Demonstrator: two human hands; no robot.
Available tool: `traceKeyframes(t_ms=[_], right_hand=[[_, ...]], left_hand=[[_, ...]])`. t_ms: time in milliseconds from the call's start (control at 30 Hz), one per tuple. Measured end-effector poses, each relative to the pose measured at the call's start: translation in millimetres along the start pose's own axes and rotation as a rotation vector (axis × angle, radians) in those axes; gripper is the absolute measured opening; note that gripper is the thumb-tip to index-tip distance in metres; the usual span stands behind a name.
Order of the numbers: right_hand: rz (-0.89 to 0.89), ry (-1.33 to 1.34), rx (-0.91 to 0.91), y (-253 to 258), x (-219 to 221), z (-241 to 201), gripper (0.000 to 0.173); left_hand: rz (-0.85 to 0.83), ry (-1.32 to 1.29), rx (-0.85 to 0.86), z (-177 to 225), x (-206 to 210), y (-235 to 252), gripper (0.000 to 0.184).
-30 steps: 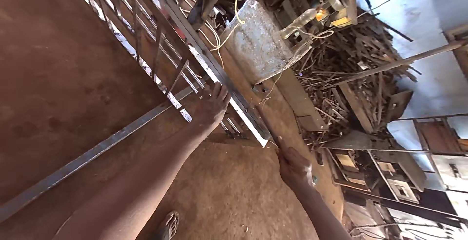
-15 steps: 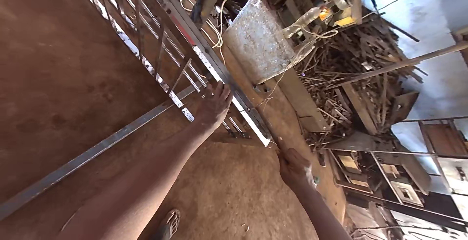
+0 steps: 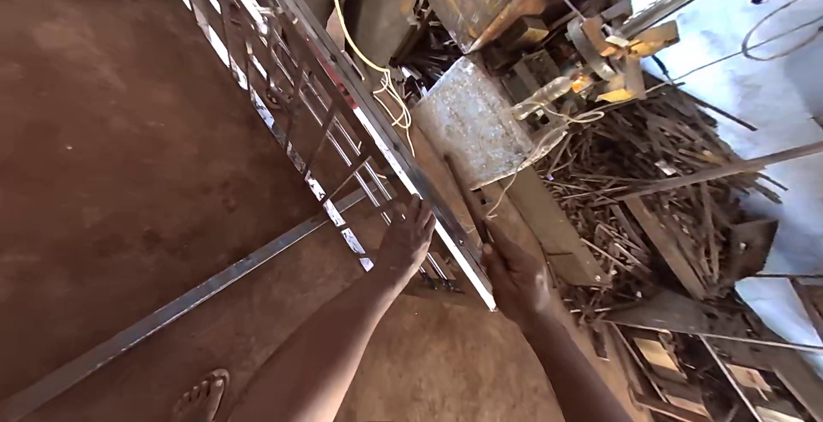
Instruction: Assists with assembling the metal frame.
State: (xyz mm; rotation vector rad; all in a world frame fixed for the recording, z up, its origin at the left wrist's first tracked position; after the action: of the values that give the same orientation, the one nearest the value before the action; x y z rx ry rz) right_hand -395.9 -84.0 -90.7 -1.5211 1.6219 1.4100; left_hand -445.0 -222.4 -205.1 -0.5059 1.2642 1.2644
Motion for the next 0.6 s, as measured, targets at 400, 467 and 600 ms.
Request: traceKeyframes(t_ms=[400, 467, 600], right_hand=[[-0.139, -0.238, -0.1, 68.0, 63.0, -26.0, 0.035], [-0.069, -0.229, -0.139, 65.0, 61.4, -28.0, 0.037], [-0.102, -0.232, -0.101, 66.2, 63.8, -21.3, 0.036]], left_hand=[[-0.001, -0.212, -0.026, -4.1, 7.1, -1.8, 0.044], [-0.016, -0.215, -0.018, -4.7, 6.6, -1.4, 0.046], [-0.067, -0.228, -0.017, -4.3, 3.4, -2.9, 0.047]])
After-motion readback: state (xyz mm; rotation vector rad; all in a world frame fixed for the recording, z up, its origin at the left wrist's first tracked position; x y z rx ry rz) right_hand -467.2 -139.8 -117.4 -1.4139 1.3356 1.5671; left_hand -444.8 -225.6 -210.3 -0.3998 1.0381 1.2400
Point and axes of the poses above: each hand's wrist, its own y-axis towards the middle knuckle, its own x-axis out of the palm, z = x × y, the point moved 3 cm from there along y, towards the middle knuckle, and after that the axes turned 6 degrees about z, right-handed, at the moved point
